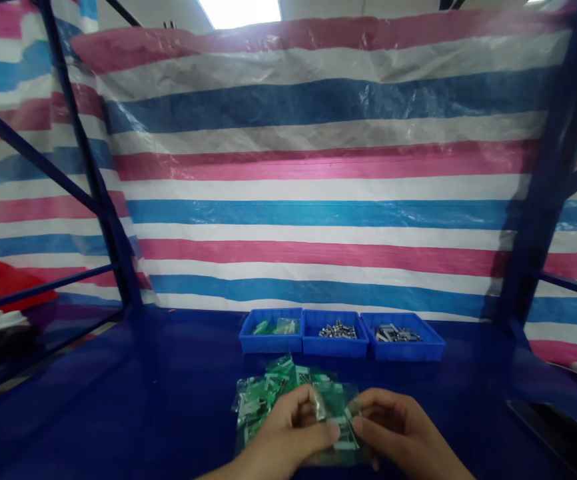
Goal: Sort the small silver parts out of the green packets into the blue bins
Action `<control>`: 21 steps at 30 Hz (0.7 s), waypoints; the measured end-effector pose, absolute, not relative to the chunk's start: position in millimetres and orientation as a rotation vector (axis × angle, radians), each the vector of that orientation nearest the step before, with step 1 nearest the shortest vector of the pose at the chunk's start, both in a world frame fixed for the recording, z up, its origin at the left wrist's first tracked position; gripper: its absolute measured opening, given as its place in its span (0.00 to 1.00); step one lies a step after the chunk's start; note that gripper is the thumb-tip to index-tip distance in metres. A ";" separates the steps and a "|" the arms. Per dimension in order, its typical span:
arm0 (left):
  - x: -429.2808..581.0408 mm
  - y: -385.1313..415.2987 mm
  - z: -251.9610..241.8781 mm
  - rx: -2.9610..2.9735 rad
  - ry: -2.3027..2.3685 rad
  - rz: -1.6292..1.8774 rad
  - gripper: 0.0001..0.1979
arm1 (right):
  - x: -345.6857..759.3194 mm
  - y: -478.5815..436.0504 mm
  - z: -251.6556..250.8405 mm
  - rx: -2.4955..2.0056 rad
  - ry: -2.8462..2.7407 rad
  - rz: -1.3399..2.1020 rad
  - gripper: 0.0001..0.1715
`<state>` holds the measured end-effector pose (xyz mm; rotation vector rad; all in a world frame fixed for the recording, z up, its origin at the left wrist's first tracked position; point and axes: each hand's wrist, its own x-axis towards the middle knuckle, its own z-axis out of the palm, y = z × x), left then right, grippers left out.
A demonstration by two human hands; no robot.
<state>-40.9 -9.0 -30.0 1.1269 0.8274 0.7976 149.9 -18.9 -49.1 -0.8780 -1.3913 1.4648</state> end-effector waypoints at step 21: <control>-56.0 -23.1 -6.5 2.661 0.523 1.179 0.04 | 166.4 -40.2 -31.6 -0.656 -1.994 0.112 0.15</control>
